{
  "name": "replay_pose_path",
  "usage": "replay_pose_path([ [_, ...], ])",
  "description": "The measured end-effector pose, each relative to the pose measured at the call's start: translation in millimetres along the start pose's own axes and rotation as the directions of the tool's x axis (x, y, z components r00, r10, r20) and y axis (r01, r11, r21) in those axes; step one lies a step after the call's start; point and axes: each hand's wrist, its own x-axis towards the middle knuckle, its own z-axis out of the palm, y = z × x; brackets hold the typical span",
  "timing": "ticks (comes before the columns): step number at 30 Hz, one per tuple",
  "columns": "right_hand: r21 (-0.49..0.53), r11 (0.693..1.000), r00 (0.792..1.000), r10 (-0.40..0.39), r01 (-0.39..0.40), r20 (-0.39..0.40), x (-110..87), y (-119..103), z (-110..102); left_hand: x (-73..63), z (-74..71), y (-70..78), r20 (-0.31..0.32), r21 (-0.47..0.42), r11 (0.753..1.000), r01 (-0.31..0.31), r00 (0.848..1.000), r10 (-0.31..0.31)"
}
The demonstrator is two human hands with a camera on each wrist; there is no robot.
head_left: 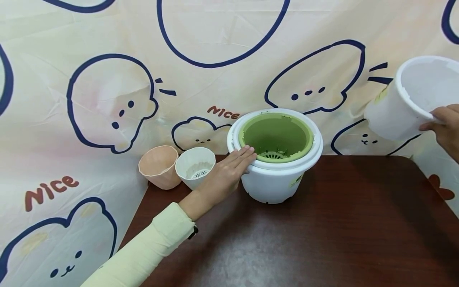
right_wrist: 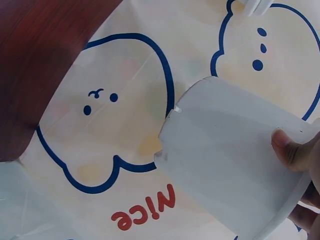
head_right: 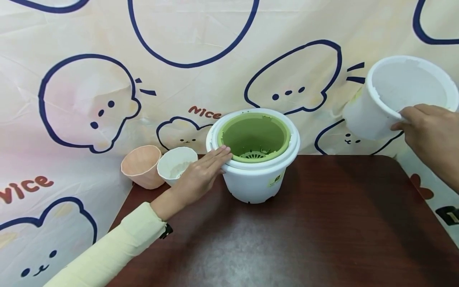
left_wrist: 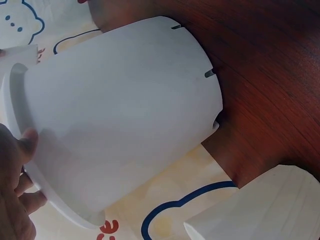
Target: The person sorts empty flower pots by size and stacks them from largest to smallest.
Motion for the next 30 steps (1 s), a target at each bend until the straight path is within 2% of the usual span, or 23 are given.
replay_pose_path([
  [7,-0.001,0.999,0.999,0.032,-0.032,0.03,5.4,-6.1,-4.9,0.2,-0.7,0.7,-0.003,0.003,1.0,0.003,1.0,-0.003],
  [19,0.016,0.999,0.997,0.029,-0.03,0.067,11.2,-13.9,-9.2,0.3,0.3,1.8,-0.009,-0.003,1.0,0.012,1.0,-0.012],
  [25,0.032,0.999,0.998,0.015,-0.017,0.065,15.2,-19.7,-12.0,0.3,-0.1,1.6,-0.01,-0.008,1.0,0.014,1.0,-0.015],
  [30,0.045,0.999,1.0,-0.015,0.014,0.027,17.8,-27.1,-13.1,0.8,-0.6,1.6,-0.008,-0.01,1.0,0.013,1.0,-0.013],
])
